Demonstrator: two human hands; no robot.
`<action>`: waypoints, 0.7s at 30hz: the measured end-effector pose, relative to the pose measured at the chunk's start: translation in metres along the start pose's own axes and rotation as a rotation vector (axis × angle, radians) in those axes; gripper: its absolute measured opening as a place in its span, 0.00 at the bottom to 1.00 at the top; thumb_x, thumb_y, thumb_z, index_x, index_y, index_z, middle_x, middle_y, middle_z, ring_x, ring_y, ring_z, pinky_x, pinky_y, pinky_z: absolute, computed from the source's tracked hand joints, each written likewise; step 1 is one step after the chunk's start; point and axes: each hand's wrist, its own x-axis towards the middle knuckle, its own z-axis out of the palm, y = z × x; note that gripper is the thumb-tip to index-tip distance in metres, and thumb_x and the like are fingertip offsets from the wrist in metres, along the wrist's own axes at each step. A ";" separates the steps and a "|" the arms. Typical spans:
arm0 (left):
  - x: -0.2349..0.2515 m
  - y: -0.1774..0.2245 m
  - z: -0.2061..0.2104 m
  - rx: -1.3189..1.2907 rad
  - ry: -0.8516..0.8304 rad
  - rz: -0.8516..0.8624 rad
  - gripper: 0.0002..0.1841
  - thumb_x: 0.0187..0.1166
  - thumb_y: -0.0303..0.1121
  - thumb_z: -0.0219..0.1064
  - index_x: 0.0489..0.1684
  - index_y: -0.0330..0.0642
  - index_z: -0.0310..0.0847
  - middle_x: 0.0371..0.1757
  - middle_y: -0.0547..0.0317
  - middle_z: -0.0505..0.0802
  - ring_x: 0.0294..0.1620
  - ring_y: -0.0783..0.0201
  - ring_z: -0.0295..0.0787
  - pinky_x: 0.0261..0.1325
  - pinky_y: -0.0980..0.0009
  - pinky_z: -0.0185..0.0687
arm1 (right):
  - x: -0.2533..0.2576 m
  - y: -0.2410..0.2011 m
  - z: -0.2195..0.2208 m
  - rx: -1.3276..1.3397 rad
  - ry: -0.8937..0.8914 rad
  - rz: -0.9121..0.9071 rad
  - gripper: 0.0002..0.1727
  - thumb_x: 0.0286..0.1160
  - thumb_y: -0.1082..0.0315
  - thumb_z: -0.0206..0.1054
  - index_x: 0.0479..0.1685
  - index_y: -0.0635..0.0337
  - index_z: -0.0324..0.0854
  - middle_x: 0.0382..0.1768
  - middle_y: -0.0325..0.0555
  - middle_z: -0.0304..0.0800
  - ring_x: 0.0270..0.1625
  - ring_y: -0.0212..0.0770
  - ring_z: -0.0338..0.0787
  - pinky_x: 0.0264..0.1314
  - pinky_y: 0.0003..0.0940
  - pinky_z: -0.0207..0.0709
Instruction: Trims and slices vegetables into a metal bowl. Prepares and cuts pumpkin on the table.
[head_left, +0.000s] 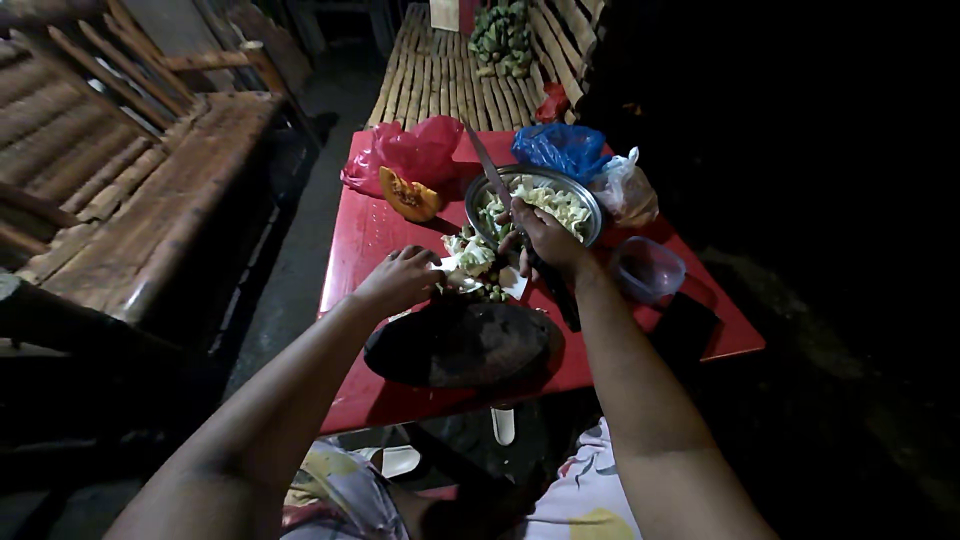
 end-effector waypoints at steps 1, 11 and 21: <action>-0.004 -0.001 0.000 -0.020 0.016 -0.007 0.09 0.77 0.33 0.74 0.52 0.53 0.93 0.71 0.53 0.86 0.79 0.41 0.75 0.75 0.36 0.71 | -0.001 0.001 0.002 0.004 -0.019 -0.003 0.31 0.94 0.39 0.38 0.77 0.49 0.72 0.38 0.45 0.93 0.13 0.35 0.79 0.12 0.27 0.74; -0.015 0.043 -0.039 -0.619 0.245 -0.287 0.12 0.89 0.30 0.61 0.60 0.33 0.84 0.48 0.46 0.93 0.44 0.56 0.93 0.54 0.53 0.90 | -0.005 0.018 0.043 -0.305 -0.193 -0.204 0.27 0.96 0.46 0.44 0.83 0.47 0.69 0.31 0.50 0.83 0.20 0.41 0.77 0.22 0.36 0.74; -0.008 0.065 -0.051 -0.766 0.346 -0.433 0.14 0.93 0.36 0.55 0.60 0.35 0.83 0.42 0.52 0.93 0.36 0.64 0.92 0.48 0.61 0.90 | -0.005 0.017 0.054 -0.351 -0.136 -0.316 0.28 0.96 0.46 0.44 0.90 0.41 0.63 0.44 0.53 0.89 0.25 0.43 0.83 0.25 0.41 0.78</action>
